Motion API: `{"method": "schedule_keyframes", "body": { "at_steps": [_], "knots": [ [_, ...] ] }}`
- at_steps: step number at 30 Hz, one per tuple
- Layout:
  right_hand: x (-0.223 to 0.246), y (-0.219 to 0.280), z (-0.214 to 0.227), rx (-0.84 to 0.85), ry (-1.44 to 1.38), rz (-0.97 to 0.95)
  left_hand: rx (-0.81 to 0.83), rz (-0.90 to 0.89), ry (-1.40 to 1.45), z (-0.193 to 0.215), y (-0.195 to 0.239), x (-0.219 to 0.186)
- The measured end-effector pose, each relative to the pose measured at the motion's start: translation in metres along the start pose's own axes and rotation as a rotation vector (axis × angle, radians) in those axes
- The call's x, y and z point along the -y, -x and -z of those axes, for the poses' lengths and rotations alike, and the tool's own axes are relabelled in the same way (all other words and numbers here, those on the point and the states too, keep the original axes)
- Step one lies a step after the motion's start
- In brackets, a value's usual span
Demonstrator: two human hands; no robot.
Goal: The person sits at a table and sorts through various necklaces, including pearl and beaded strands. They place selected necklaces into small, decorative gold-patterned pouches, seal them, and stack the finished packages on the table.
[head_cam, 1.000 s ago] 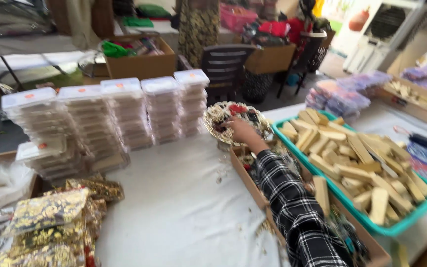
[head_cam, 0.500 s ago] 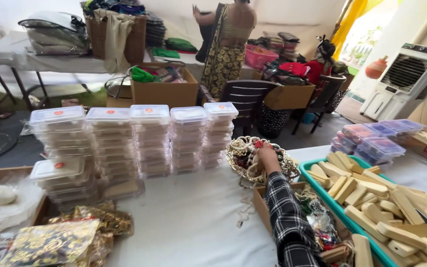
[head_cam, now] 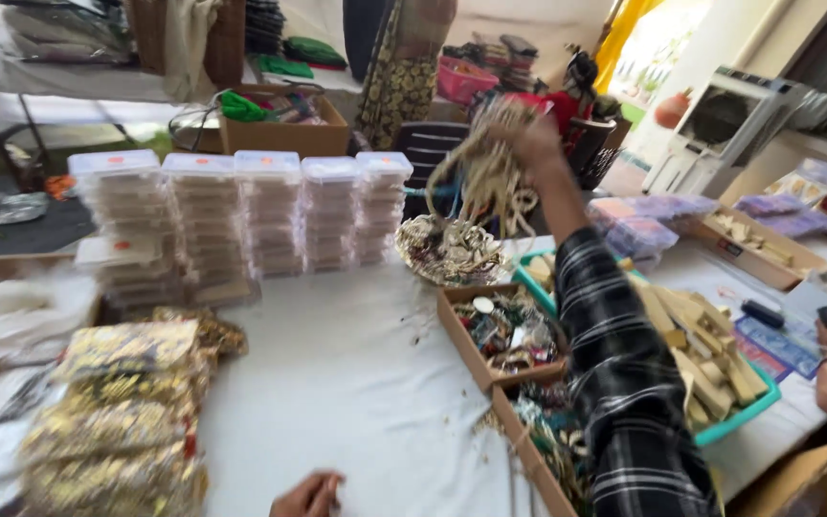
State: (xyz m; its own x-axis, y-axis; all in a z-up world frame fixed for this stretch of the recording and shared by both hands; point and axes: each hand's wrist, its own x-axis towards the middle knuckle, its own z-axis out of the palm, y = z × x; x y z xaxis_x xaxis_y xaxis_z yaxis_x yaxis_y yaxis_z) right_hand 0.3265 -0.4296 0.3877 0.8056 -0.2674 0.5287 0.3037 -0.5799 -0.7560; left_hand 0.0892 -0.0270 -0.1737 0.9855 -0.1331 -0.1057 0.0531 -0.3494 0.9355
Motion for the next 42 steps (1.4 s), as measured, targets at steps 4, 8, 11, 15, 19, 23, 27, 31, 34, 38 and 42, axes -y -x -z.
{"method": "schedule_keyframes", "body": {
  "at_steps": [4, 8, 11, 15, 19, 23, 27, 31, 34, 38, 42],
  "knots": [
    [0.154, 0.076, 0.035, 0.009, -0.362, -0.227, 0.083, 0.100, 0.322, 0.058, 0.055, -0.102],
    [0.169, 0.093, 0.034, 0.094, -0.304, -0.069, 0.154, 0.148, 0.625, 0.072, 0.067, -0.119],
    [0.185, 0.150, 0.011, 0.289, 0.025, 0.051, 0.200, 0.106, 0.772, 0.079, 0.087, -0.138],
    [0.193, 0.237, -0.036, 0.934, 0.453, 0.245, 0.319, 0.096, 0.703, 0.093, 0.123, -0.185],
    [0.205, 0.244, -0.057, 1.140, 0.549, 0.290, 0.255, -0.006, 0.600, 0.081, 0.101, -0.150],
    [0.254, 0.241, -0.033, 0.934, 0.557, 0.483, 0.076, 0.070, 0.559, 0.075, 0.076, -0.117],
    [0.271, 0.234, -0.021, 0.883, 0.467, 0.596, -0.249, -0.070, -0.237, 0.088, 0.094, -0.142],
    [0.242, 0.279, -0.039, 0.721, 0.750, 0.603, -0.517, -0.219, -0.449, 0.096, 0.106, -0.149],
    [0.166, 0.332, -0.084, 0.804, 0.578, 0.603, -0.794, -0.695, -0.233, 0.103, 0.120, -0.174],
    [-0.001, 0.429, -0.183, 0.895, 0.438, 0.564, -0.575, -0.587, -0.422, 0.089, 0.104, -0.152],
    [-0.065, 0.473, -0.196, 0.695, 0.327, 0.494, -0.349, -0.530, -0.663, 0.087, 0.092, -0.141]
  ]
}}
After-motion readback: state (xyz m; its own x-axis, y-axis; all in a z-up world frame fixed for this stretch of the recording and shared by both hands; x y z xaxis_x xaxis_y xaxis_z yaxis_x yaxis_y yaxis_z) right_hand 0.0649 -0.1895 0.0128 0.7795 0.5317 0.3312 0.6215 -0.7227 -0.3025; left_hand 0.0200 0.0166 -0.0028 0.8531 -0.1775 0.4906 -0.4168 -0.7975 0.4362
